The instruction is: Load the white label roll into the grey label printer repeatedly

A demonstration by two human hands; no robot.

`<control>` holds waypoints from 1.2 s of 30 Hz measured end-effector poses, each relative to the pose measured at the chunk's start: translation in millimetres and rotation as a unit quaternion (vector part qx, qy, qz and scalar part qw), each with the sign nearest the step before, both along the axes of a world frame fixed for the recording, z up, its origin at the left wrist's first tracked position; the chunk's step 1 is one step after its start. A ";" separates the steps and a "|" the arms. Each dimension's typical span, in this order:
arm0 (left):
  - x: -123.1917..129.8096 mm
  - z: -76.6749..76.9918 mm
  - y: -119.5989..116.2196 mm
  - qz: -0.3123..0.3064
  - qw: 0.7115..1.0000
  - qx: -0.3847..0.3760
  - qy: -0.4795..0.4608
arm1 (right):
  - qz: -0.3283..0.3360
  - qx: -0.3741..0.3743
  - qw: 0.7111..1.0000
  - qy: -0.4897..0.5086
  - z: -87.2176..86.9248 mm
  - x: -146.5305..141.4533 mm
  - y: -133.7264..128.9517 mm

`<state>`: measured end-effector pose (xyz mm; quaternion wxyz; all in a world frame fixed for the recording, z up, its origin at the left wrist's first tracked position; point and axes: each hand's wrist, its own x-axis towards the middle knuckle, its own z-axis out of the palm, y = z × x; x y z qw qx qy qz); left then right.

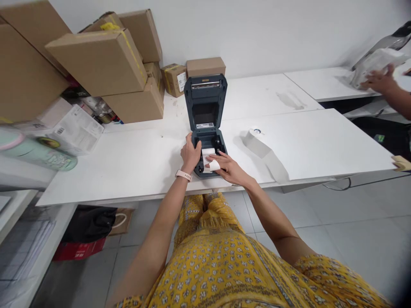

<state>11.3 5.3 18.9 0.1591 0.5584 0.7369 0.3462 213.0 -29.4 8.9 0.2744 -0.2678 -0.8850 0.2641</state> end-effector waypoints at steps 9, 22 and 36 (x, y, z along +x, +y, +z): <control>-0.3 -0.5 1.6 -0.002 1.000 -0.006 0.003 | 0.013 -0.003 1.000 -0.001 -0.4 5.1 -7.7; 2.4 -0.5 -15.3 -0.016 0.998 -0.023 -0.060 | 0.041 -0.034 0.999 0.007 -1.1 10.8 -10.7; 23.1 -36.6 -106.0 -0.027 0.943 -0.031 -0.331 | -0.184 0.011 0.947 0.264 116.7 5.3 149.3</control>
